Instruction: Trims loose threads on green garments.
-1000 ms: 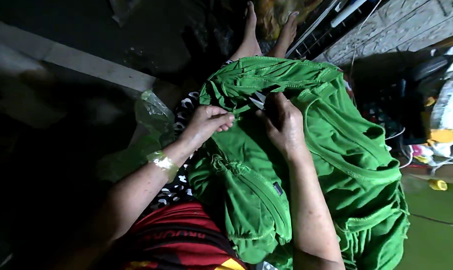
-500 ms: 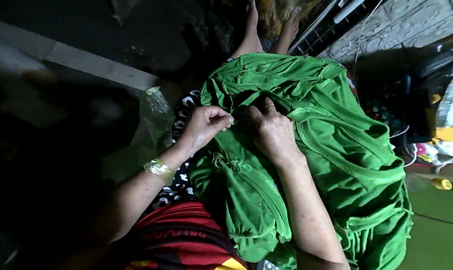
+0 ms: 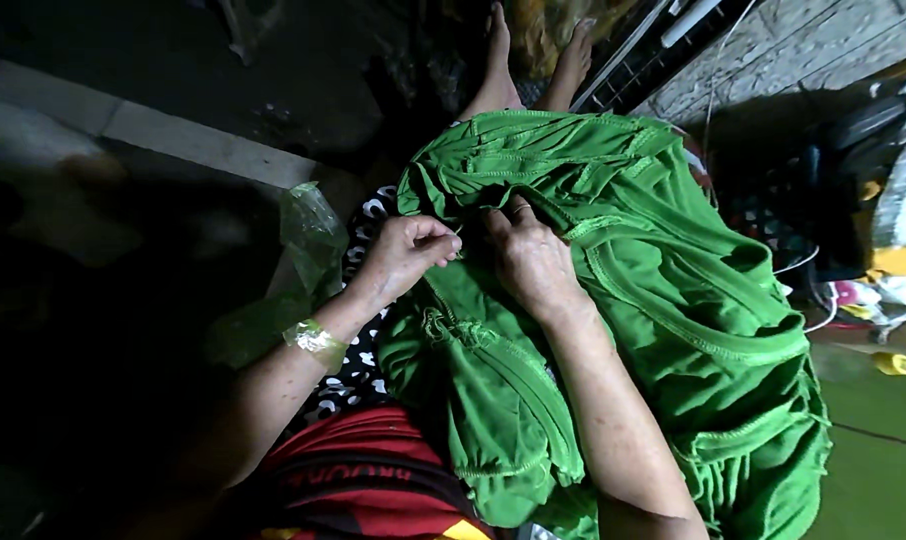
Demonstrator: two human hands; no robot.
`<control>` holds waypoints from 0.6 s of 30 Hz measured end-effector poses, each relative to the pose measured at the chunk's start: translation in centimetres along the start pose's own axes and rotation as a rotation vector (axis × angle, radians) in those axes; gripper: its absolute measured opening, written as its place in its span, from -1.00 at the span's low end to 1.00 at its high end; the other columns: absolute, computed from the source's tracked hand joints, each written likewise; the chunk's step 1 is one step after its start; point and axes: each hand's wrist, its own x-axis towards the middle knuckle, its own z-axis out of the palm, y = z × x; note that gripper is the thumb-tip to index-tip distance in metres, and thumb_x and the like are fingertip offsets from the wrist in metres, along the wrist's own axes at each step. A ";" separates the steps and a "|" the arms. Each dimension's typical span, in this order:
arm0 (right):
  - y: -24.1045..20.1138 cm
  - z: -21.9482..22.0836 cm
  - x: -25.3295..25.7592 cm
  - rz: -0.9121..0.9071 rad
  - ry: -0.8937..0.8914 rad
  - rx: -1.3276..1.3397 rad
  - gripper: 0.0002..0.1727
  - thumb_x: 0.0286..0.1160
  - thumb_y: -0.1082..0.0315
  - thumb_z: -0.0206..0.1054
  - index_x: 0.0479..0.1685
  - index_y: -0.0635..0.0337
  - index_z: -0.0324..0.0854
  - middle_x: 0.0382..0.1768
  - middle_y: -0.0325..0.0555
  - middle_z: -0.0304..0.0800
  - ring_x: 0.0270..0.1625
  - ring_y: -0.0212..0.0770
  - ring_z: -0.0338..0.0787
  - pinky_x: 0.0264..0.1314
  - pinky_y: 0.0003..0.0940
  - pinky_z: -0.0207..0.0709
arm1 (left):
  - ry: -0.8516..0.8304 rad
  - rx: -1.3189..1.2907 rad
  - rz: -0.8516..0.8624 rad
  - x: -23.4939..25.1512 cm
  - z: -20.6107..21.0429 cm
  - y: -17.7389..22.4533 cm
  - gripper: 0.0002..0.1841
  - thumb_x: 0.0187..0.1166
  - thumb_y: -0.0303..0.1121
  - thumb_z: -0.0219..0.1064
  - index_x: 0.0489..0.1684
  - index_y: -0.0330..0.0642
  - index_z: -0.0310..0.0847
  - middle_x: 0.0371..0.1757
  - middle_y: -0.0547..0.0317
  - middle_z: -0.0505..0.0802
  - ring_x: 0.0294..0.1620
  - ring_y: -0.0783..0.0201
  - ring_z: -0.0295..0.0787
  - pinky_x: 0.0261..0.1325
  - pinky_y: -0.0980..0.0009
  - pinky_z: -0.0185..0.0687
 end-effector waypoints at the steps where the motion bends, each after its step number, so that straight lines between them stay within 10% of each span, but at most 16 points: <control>1: 0.0 -0.1 0.0 0.005 -0.013 0.010 -0.73 0.60 0.44 0.26 0.16 0.22 0.76 0.25 0.40 0.73 -0.08 0.36 0.88 -0.28 0.25 0.69 | -0.004 -0.003 -0.001 0.0 0.1 0.0 -0.85 0.64 -0.38 0.36 -0.18 -0.30 0.76 -0.33 0.23 0.86 -0.31 0.53 0.79 -0.11 0.55 0.73; 14: 1.7 -1.4 0.4 0.021 0.011 0.323 -0.71 0.65 0.37 0.26 0.21 0.31 0.69 -0.03 0.20 0.83 -0.06 0.18 0.87 -0.10 0.26 0.67 | -0.089 0.053 -0.025 -0.5 -0.7 0.6 -0.84 0.68 -0.38 0.33 -0.15 -0.32 0.71 -0.32 0.20 0.84 -0.32 0.48 0.77 -0.10 0.48 0.73; 18: 5.9 -2.5 1.9 0.214 0.183 1.136 -0.79 0.79 0.35 -0.04 0.11 0.17 0.47 -0.06 -0.29 0.85 -0.41 -0.57 0.64 -0.41 -0.62 0.48 | -0.252 0.179 -0.004 -1.5 -2.1 1.1 -0.79 0.71 -0.31 0.30 -0.19 -0.29 0.72 -0.35 0.13 0.82 -0.30 0.33 0.76 -0.06 0.28 0.71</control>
